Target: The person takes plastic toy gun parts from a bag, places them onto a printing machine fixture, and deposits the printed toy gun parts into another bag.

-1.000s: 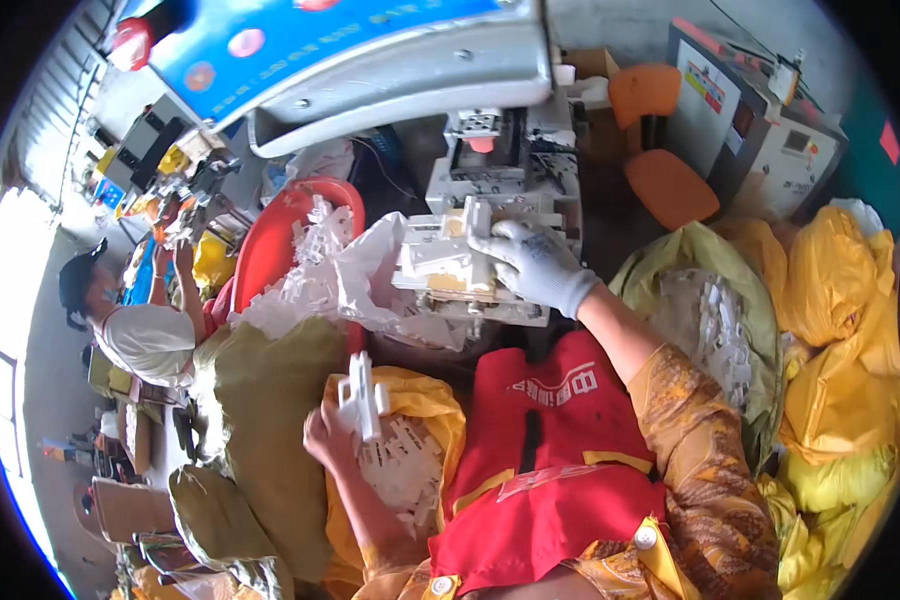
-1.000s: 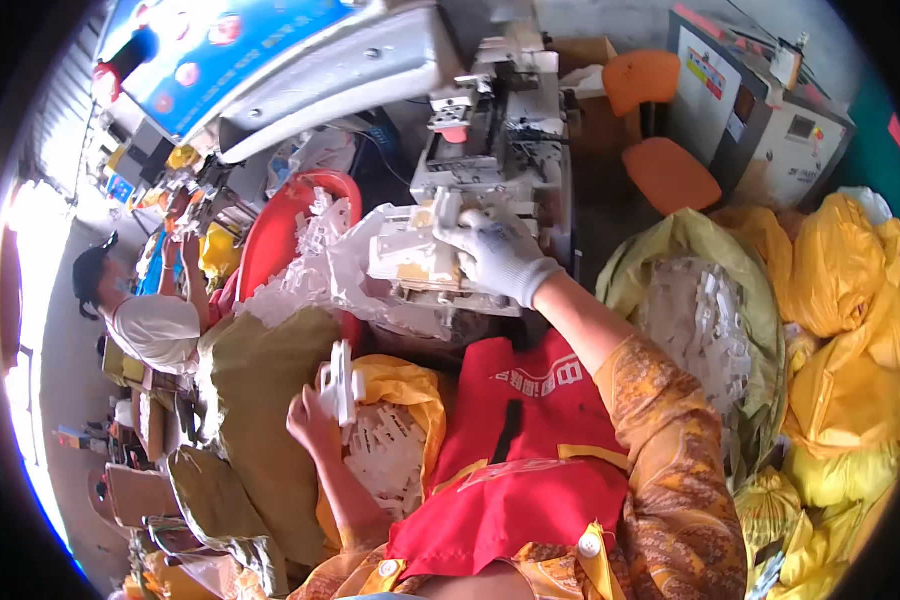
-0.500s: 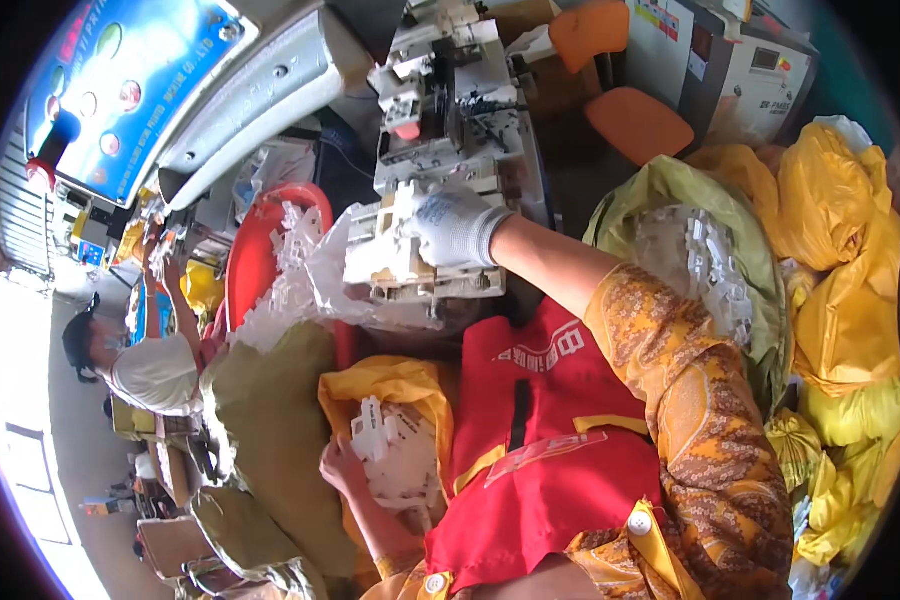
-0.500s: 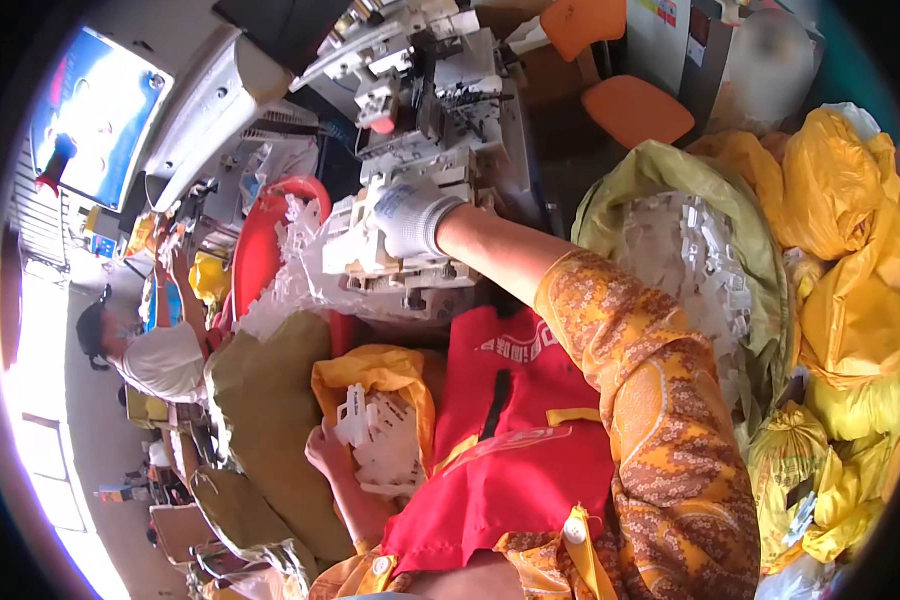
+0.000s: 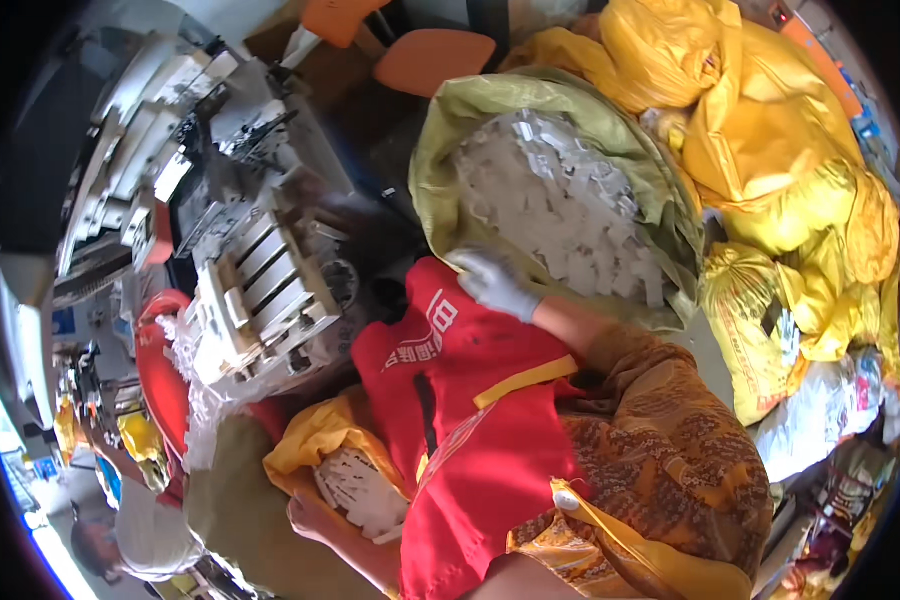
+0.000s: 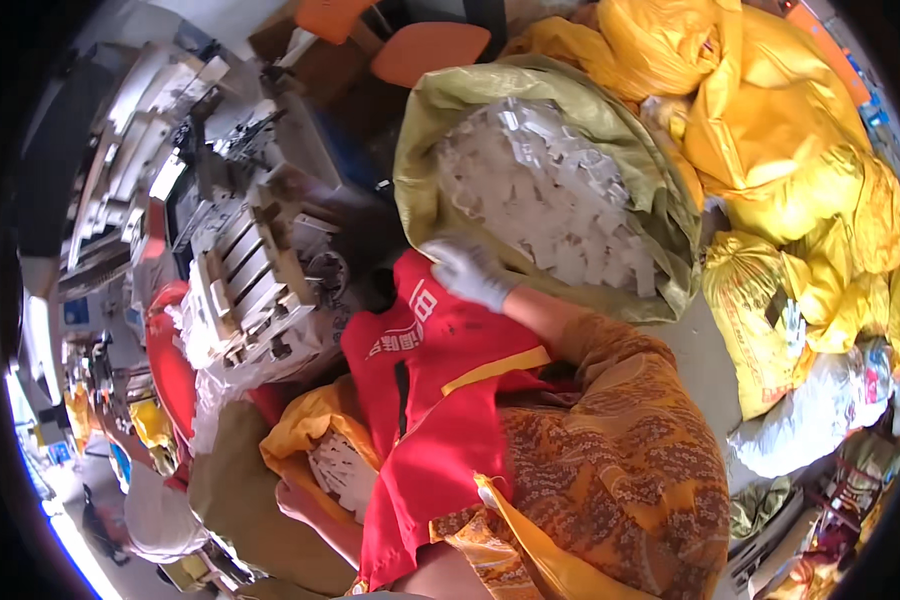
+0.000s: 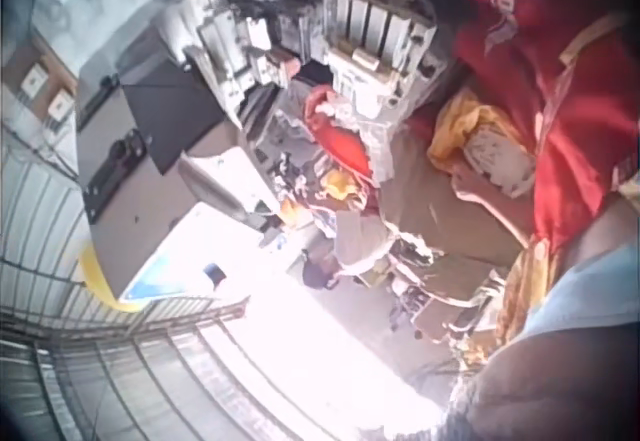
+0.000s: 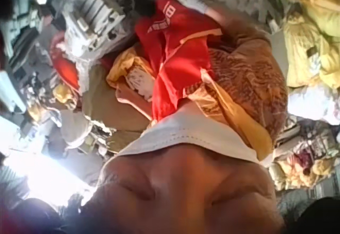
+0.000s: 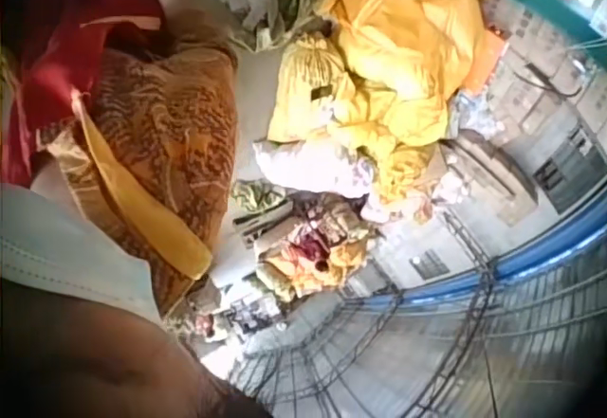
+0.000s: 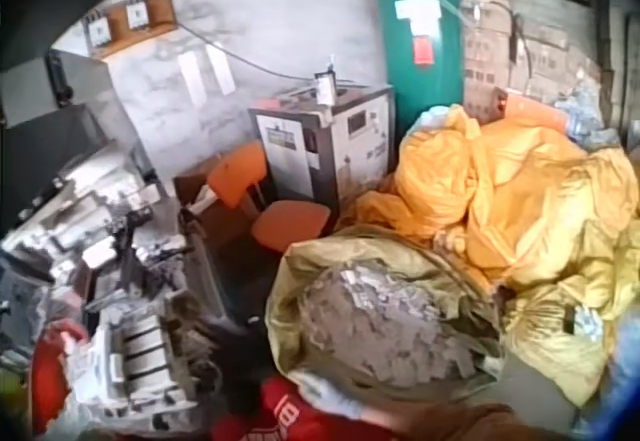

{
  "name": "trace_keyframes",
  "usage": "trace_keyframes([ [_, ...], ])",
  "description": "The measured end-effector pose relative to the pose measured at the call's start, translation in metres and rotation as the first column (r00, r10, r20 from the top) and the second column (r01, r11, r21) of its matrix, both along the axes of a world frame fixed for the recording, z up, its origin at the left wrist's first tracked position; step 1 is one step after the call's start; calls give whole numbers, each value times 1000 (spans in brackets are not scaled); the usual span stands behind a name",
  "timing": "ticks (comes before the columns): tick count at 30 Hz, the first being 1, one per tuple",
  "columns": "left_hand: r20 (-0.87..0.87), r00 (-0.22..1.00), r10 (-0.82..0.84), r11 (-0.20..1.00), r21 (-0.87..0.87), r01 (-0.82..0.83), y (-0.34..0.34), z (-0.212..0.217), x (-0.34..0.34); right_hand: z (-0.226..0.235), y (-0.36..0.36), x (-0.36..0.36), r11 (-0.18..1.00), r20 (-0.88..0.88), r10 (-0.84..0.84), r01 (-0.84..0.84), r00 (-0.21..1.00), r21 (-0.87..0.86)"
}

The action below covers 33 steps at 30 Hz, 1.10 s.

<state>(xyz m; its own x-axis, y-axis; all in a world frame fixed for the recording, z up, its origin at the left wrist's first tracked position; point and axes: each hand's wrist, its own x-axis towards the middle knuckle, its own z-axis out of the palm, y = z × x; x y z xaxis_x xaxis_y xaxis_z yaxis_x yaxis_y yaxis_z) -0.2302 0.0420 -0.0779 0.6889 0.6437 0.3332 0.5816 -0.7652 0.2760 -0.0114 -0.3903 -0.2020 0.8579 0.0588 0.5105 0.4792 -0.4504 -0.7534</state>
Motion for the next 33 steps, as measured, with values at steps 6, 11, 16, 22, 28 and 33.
trace_keyframes([
  [6, -139, 990, -33, 999, -20, 30, 4, -19, 10, -117, -158, 12, 887, -701, -447, 379, 556, -265],
  [11, -118, 984, -136, 989, -64, 130, -25, -3, 29, -141, -177, 18, 514, -390, -588, -46, 708, -857],
  [16, -141, 979, -150, 987, -86, 139, -20, -7, 34, -84, -177, 32, 452, -579, -530, -371, 619, -811],
  [22, -155, 961, -230, 973, -46, 226, -20, -20, 52, -90, -197, 1, 668, -698, -432, -317, 572, -673],
  [28, -85, 981, -173, 985, -36, 170, -20, -11, 33, -116, -187, 6, 751, -729, -463, -213, 504, -625],
  [33, 113, 983, -142, 970, -182, 161, -20, -25, 34, -47, -193, -22, 764, -156, -340, 176, 928, -621],
])
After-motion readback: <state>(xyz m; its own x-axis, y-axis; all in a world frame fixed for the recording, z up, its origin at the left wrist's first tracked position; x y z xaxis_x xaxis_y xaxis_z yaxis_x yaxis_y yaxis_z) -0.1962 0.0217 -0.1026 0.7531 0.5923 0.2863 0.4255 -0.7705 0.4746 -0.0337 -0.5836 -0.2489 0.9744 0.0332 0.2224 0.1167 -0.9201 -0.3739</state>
